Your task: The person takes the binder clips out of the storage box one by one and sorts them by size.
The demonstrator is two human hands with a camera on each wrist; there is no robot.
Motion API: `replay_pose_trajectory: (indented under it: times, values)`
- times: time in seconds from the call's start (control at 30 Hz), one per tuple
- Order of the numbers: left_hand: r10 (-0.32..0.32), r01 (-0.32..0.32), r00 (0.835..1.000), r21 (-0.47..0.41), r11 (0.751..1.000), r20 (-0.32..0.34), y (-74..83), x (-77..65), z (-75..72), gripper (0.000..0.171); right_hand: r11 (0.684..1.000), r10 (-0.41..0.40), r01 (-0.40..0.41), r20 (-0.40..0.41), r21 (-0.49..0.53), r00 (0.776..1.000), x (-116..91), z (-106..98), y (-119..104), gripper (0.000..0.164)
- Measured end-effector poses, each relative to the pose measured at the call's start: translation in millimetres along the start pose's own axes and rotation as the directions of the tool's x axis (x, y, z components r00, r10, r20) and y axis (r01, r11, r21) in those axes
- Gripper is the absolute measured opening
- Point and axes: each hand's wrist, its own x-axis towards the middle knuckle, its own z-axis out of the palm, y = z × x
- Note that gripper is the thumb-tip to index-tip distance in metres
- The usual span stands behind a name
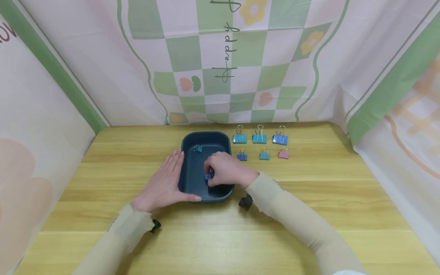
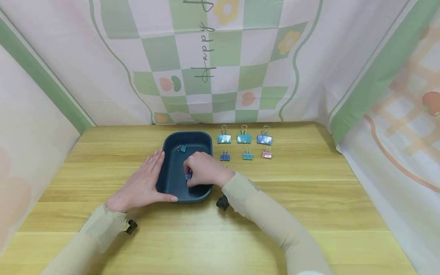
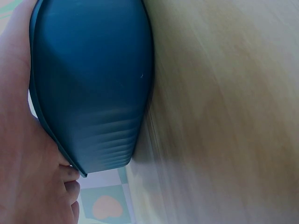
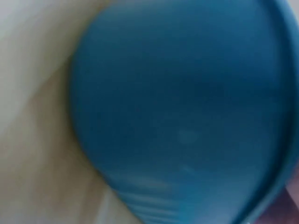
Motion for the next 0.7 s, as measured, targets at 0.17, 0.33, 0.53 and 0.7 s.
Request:
replay_pose_trajectory:
  times: [0.17,0.33,0.53,0.7]
  values:
    - [-0.01,0.01,1.0,-0.005,1.0,-0.005,0.7,0.1,0.4,0.145,0.999,0.034,-0.032,-0.056,0.024,0.998,-6,-16,2,0.014]
    - [-0.006,0.005,1.0,-0.016,1.0,-0.017,1.7,-0.3,-0.1,0.146,0.998,0.03,-0.023,-0.126,0.054,0.992,-15,-32,9,0.015]
    - [-0.011,0.011,1.0,-0.001,1.0,-0.01,1.5,-0.2,0.2,0.146,0.997,0.024,-0.009,-0.195,0.079,0.981,-29,-55,19,0.015]
    - [-0.004,0.004,1.0,0.001,1.0,-0.013,1.1,-0.2,0.7,0.147,0.995,0.051,-0.028,-0.255,0.094,0.966,-43,-73,29,0.014]
